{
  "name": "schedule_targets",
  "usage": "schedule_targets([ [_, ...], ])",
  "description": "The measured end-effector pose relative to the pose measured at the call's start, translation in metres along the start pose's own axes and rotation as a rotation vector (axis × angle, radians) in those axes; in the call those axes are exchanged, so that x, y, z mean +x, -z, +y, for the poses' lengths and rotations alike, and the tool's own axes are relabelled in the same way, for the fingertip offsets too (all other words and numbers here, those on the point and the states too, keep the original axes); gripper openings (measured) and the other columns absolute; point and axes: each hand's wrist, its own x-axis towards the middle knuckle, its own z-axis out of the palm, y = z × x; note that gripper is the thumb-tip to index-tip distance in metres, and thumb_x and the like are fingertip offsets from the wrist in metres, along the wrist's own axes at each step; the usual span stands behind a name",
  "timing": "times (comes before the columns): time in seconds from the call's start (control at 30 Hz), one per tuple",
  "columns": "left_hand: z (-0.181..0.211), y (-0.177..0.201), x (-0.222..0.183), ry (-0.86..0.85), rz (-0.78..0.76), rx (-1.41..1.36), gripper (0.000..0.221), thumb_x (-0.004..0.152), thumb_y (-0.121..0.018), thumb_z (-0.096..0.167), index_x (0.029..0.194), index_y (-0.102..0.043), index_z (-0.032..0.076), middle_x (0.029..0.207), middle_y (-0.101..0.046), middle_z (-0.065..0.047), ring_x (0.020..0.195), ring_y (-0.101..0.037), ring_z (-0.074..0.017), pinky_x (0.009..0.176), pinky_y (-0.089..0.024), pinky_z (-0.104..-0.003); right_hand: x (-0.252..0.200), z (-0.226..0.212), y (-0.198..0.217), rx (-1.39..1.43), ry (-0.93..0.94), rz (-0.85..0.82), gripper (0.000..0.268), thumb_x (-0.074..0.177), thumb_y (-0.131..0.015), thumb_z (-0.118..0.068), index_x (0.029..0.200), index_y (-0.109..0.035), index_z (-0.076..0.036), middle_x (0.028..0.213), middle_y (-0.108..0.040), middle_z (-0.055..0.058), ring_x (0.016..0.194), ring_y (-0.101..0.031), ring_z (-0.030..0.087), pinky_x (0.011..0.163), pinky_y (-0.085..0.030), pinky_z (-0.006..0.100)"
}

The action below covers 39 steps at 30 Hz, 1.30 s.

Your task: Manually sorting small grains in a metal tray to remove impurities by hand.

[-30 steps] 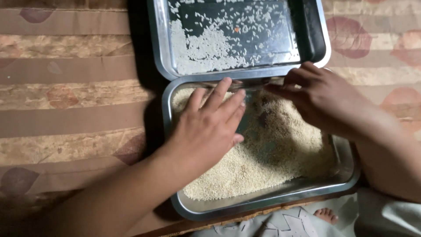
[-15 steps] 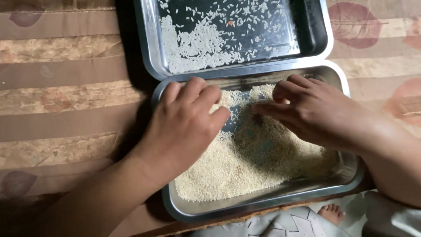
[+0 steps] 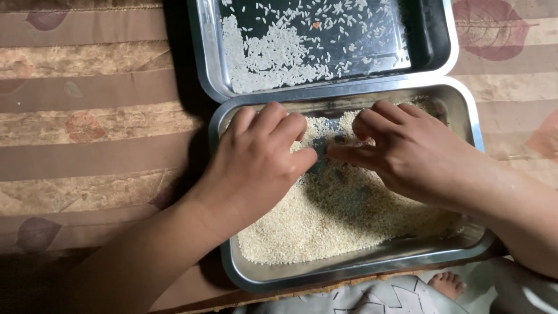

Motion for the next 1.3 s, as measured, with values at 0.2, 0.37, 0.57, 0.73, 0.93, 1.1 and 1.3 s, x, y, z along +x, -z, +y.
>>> schedule_targets([
  [0.2,0.000,0.001,0.001,-0.040,-0.088,-0.019,0.020,0.087,-0.078,0.021,0.073,-0.066,0.013,0.102,-0.065,-0.007,0.101,-0.056,-0.0302,0.077,-0.044,-0.043,0.002,-0.001,-0.001,0.065,0.123,-0.095,0.044,0.088,-0.069,-0.029,0.131,-0.068,-0.024,0.095,-0.060,0.004,0.086,-0.056,0.024,0.064,-0.055,0.039],
  [0.37,-0.004,-0.005,-0.001,-0.008,-0.091,-0.029,0.010,0.088,-0.071,0.004,0.081,-0.066,0.010,0.091,-0.057,-0.006,0.090,-0.052,-0.0275,0.074,-0.041,-0.041,0.001,0.004,0.003,0.091,0.056,0.030,0.017,0.094,-0.067,-0.030,0.106,-0.076,-0.022,0.085,-0.056,0.003,0.077,-0.052,0.024,0.056,-0.053,0.039],
  [0.57,-0.005,-0.005,0.000,0.008,-0.140,-0.120,0.007,0.091,-0.070,0.010,0.084,-0.069,0.013,0.089,-0.057,-0.005,0.090,-0.051,-0.0276,0.076,-0.041,-0.043,0.005,0.003,-0.004,0.101,0.116,0.061,0.040,0.087,-0.072,-0.015,0.126,-0.072,-0.025,0.093,-0.062,0.005,0.078,-0.058,0.025,0.060,-0.055,0.038],
  [0.73,-0.007,-0.007,-0.001,0.005,-0.138,-0.091,0.007,0.091,-0.072,0.014,0.086,-0.068,0.012,0.089,-0.056,-0.005,0.091,-0.052,-0.0273,0.077,-0.042,-0.042,0.004,0.004,-0.009,0.083,0.143,-0.032,0.042,0.090,-0.065,-0.021,0.132,-0.069,-0.024,0.096,-0.060,0.005,0.084,-0.055,0.025,0.066,-0.052,0.038],
  [0.93,-0.006,-0.006,0.004,-0.007,-0.135,-0.078,0.009,0.085,-0.076,0.012,0.085,-0.067,0.015,0.090,-0.055,-0.003,0.090,-0.050,-0.0265,0.075,-0.041,-0.041,0.007,0.003,-0.004,0.104,0.136,0.093,0.019,0.095,-0.068,-0.024,0.103,-0.075,-0.008,0.091,-0.062,0.008,0.083,-0.057,0.026,0.063,-0.053,0.039],
  [1.1,-0.007,-0.005,0.013,0.012,-0.148,-0.079,0.010,0.088,-0.077,0.022,0.090,-0.071,0.014,0.094,-0.058,-0.004,0.094,-0.051,-0.0273,0.078,-0.041,-0.043,0.006,0.009,-0.007,0.093,0.139,0.137,0.033,0.076,-0.077,-0.019,0.108,-0.072,-0.011,0.095,-0.056,0.007,0.085,-0.051,0.028,0.068,-0.048,0.041],
  [1.3,-0.007,-0.004,0.016,0.086,-0.222,-0.007,0.016,0.087,-0.078,0.032,0.094,-0.073,0.019,0.097,-0.062,0.000,0.095,-0.053,-0.0242,0.082,-0.043,-0.040,0.013,0.004,-0.005,0.117,0.190,0.175,0.023,0.094,-0.069,-0.023,0.116,-0.075,-0.019,0.081,-0.057,0.005,0.071,-0.049,0.025,0.054,-0.045,0.040],
])
